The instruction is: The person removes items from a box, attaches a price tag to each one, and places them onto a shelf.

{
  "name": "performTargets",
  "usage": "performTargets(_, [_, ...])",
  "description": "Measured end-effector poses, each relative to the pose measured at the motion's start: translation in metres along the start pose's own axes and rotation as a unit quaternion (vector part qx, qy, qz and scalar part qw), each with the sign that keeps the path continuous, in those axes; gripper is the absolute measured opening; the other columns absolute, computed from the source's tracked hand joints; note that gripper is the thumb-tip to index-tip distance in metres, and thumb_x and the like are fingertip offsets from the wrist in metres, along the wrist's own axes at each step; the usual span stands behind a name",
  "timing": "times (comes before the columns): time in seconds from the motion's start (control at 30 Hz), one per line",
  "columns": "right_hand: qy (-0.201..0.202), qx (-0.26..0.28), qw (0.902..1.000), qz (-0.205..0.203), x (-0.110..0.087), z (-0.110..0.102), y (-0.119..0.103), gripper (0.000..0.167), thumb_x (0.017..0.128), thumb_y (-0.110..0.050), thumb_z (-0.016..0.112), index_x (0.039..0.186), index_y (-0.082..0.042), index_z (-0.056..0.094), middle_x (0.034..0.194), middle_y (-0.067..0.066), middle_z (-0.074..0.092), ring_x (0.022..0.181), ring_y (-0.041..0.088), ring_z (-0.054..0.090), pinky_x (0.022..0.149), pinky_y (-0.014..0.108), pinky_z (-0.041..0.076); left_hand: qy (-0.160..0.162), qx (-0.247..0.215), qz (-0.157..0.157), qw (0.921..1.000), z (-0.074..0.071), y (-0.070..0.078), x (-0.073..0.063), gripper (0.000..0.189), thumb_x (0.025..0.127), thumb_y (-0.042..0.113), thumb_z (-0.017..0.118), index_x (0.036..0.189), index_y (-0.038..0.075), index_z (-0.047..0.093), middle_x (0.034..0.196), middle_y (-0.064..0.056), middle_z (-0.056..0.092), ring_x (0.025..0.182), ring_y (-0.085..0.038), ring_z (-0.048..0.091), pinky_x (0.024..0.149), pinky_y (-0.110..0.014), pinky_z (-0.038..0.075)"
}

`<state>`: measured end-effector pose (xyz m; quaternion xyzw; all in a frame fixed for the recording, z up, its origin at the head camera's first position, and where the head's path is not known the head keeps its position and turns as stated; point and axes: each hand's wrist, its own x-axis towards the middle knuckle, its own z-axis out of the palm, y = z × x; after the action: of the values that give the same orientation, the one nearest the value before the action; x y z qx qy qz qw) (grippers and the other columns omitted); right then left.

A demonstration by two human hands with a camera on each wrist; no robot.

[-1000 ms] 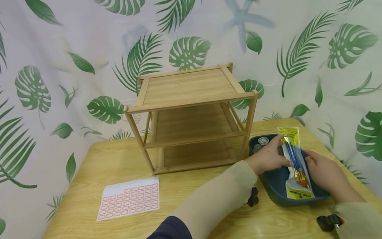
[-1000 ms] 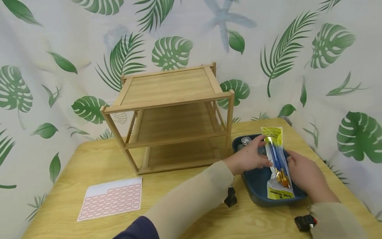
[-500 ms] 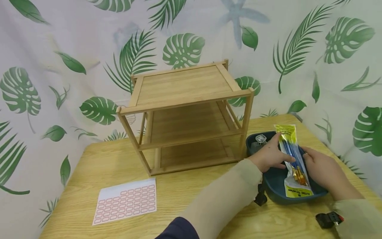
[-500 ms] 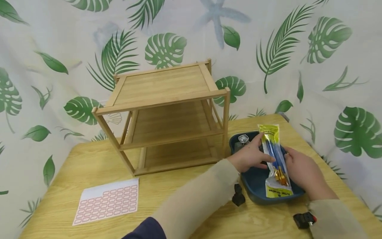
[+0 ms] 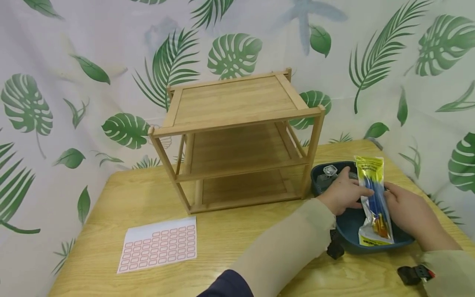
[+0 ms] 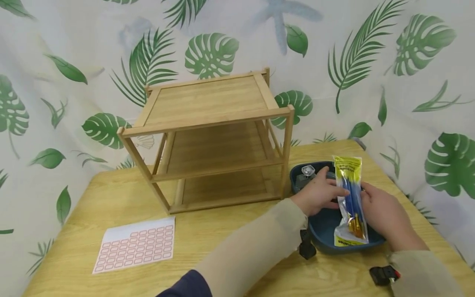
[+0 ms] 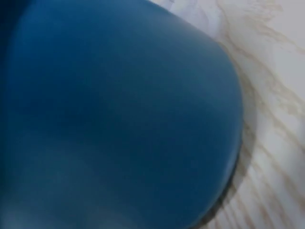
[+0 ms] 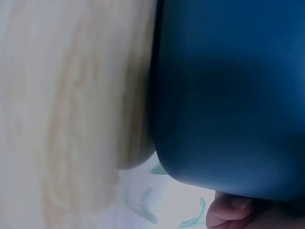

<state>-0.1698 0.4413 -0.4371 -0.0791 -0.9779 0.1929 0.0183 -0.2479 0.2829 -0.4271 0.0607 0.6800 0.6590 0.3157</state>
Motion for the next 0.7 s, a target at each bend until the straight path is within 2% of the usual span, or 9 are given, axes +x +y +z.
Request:
performTargets(0.07, [-0.001,0.003,1.0,0.003,-0.0002,-0.0011,0.0,0.056,0.11,-0.026,0.026,0.147,0.015,0.033,0.135,0.047,0.04,0.12,0.065,0.042,0.09,0.075,0.037,-0.006,0.005,0.008,0.9999,0.0002,0.0004,-0.0003,0.07,0.092,0.003,0.073,0.151,0.025,0.04,0.118,-0.002,0.063,0.099,-0.02,0.068,0.078,-0.043,0.059])
performTargets(0.17, [-0.006,0.009,0.9999,0.007,-0.0002,-0.002,-0.0003,0.056,0.111,-0.026,0.025,0.148,0.015,0.032,0.136,0.047,0.039,0.12,0.066,0.04,0.09,0.075,0.037,-0.025,0.017,0.026,0.9992,0.0002,-0.0005,-0.0002,0.043,0.093,0.001,0.071,0.131,0.016,0.06,0.102,-0.001,0.068,0.091,-0.018,0.069,0.076,-0.043,0.059])
performTargets(0.27, [-0.013,0.016,0.9997,0.014,0.0004,-0.0023,-0.0006,0.056,0.111,-0.026,0.023,0.149,0.014,0.029,0.138,0.047,0.038,0.121,0.066,0.039,0.089,0.075,0.037,-0.048,0.031,0.036,0.9977,0.0016,-0.0012,-0.0003,0.023,0.094,-0.001,0.069,0.112,0.014,0.069,0.091,0.0,0.07,0.083,-0.016,0.07,0.073,-0.041,0.059])
performTargets(0.37, [-0.016,0.018,0.9995,0.018,0.0004,-0.0027,-0.0002,0.057,0.111,-0.027,0.022,0.15,0.014,0.028,0.138,0.047,0.037,0.121,0.066,0.039,0.089,0.075,0.037,-0.06,0.049,0.036,0.9964,0.0026,-0.0019,-0.0018,0.024,0.095,0.001,0.069,0.113,0.016,0.07,0.09,0.001,0.069,0.081,-0.015,0.069,0.071,-0.039,0.059])
performTargets(0.5, [-0.013,0.014,0.9997,0.012,-0.0002,-0.0022,0.0011,0.059,0.111,-0.029,0.021,0.149,0.015,0.03,0.137,0.046,0.039,0.121,0.067,0.039,0.09,0.076,0.036,-0.055,0.076,0.048,0.9945,0.0032,-0.0028,-0.005,0.027,0.095,0.003,0.07,0.117,0.019,0.07,0.09,0.004,0.069,0.079,-0.012,0.067,0.069,-0.035,0.058])
performTargets(0.7, [-0.014,0.013,0.9998,0.009,0.0015,-0.0028,0.0014,0.062,0.111,-0.032,0.02,0.147,0.016,0.031,0.137,0.047,0.038,0.122,0.067,0.037,0.093,0.076,0.034,-0.031,0.123,0.075,0.989,0.0009,-0.0025,-0.0101,0.033,0.093,0.007,0.073,0.12,0.025,0.069,0.094,0.011,0.068,0.082,-0.005,0.064,0.08,-0.028,0.053])
